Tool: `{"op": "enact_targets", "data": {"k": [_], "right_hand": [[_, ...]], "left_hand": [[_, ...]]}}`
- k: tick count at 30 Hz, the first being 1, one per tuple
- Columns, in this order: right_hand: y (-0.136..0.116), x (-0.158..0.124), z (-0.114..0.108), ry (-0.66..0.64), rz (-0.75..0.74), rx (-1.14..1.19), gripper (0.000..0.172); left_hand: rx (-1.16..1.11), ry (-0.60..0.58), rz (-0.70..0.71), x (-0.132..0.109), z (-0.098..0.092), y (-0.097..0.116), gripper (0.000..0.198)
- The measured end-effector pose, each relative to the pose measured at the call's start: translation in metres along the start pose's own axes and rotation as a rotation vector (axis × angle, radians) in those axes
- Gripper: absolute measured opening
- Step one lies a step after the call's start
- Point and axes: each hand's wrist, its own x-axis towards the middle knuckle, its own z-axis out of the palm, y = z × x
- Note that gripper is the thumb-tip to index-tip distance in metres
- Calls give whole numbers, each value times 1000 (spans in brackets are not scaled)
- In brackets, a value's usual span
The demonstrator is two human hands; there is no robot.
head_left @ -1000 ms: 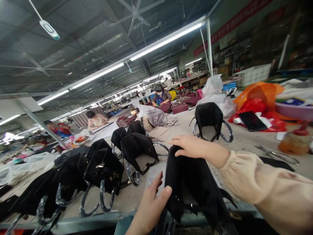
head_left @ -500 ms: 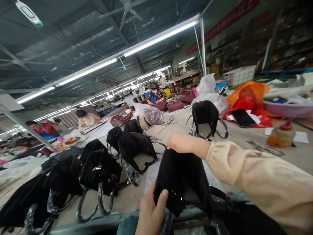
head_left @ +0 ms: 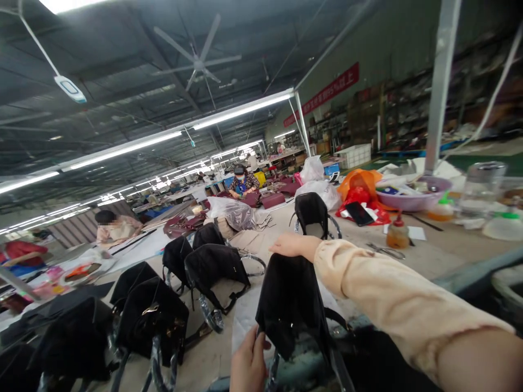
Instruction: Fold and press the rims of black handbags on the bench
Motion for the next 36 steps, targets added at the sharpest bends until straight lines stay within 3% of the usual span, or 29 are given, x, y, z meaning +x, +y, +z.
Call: {"op": "enact_targets", "data": {"k": [6, 12, 17, 22, 26, 31, 36], "right_hand": [[12, -17, -22, 45, 31, 50, 34], [-12, -23, 4, 5, 47, -102, 30], [-27, -11, 19, -5, 91, -189, 30], [-14, -8, -7, -54, 94, -132, 30], [5, -24, -27, -38, 82, -103, 34], [3, -39, -11, -50, 86, -158, 32], [-5, -31, -1, -43, 130, -215, 28]], "left_hand": [[-174, -24, -14, -5, 0, -4, 60], [-335, -142, 25, -14, 11, -12, 72], [-485, -134, 11, -18, 10, -21, 78], [-635, -22, -114, -15, 11, -28, 85], [-720, 4, -155, -17, 21, -31, 87], [-756, -33, -183, -24, 28, -30, 87], [-752, -100, -202, -27, 23, -29, 90]]}}
